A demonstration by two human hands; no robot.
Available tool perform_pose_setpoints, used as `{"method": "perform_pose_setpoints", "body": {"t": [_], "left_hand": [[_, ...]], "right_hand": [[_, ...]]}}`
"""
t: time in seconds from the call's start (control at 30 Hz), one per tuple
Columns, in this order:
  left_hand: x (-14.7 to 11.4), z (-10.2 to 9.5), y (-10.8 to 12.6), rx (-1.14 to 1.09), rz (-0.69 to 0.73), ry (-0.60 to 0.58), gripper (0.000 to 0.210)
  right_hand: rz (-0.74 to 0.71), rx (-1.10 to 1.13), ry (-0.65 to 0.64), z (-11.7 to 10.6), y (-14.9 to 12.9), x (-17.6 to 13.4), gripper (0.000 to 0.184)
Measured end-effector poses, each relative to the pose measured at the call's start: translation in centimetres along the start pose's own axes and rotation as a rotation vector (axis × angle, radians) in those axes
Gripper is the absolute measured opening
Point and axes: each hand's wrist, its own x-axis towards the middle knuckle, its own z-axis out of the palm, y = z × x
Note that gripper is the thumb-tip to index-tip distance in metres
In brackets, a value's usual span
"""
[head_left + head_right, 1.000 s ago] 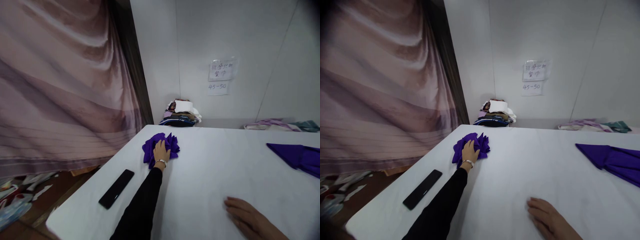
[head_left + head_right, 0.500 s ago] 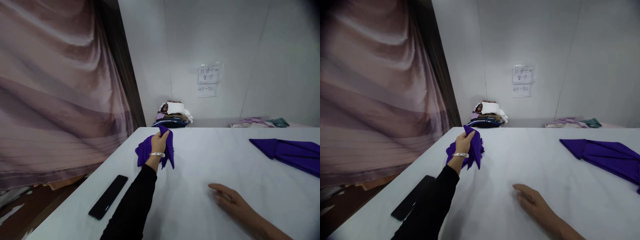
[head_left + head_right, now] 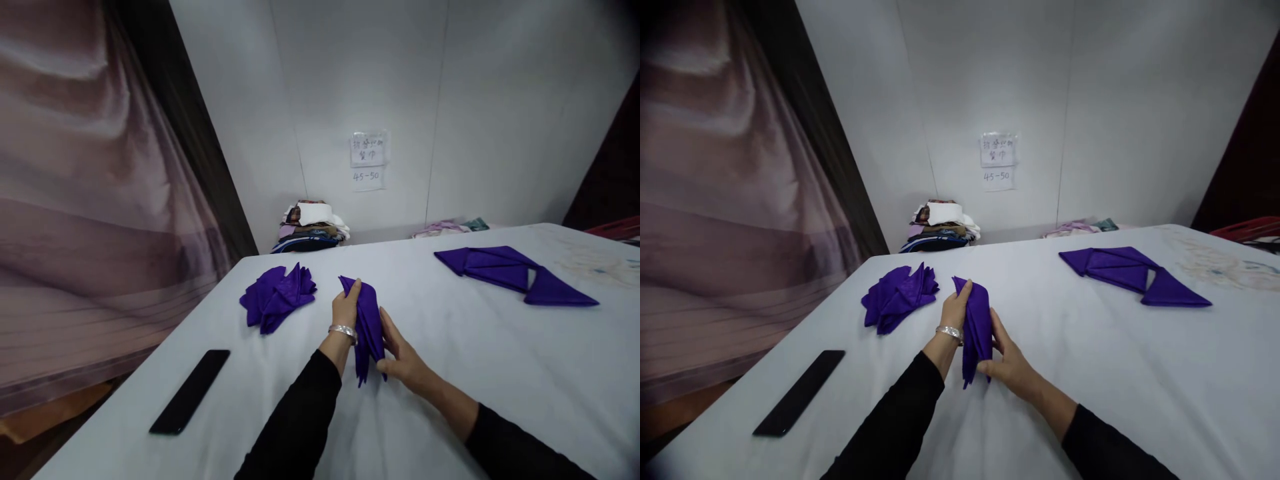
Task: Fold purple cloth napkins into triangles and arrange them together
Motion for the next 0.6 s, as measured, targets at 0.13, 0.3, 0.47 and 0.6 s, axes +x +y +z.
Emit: {"method": "perform_pose_setpoints", "body": {"t": [0.13, 0.3, 0.47, 0.6], "left_hand": [[-1.1, 0.7, 0.5, 0.028, -0.041, 0.050, 0.045], [-2.4, 0.9, 1.5, 0.142, 0.035, 0.067, 0.049], [-1.6, -1.2, 2.7, 0.361, 0.141, -0.027, 0.054], [0.9, -3.4, 2.8, 0.521, 0.200, -0.088, 0.043]], "right_hand": [[-0.057, -0.333, 0.036, 0.5, 0.4, -1.6, 0.101], [-0.003, -0.184, 0.268, -0.4, 0.2, -1.1, 0.045], [0.210, 0.252, 0.447, -3.5, -1.2, -0.4, 0.027], [0.315, 0.335, 0.485, -6.8, -1.4, -0.3, 0.028]]}}
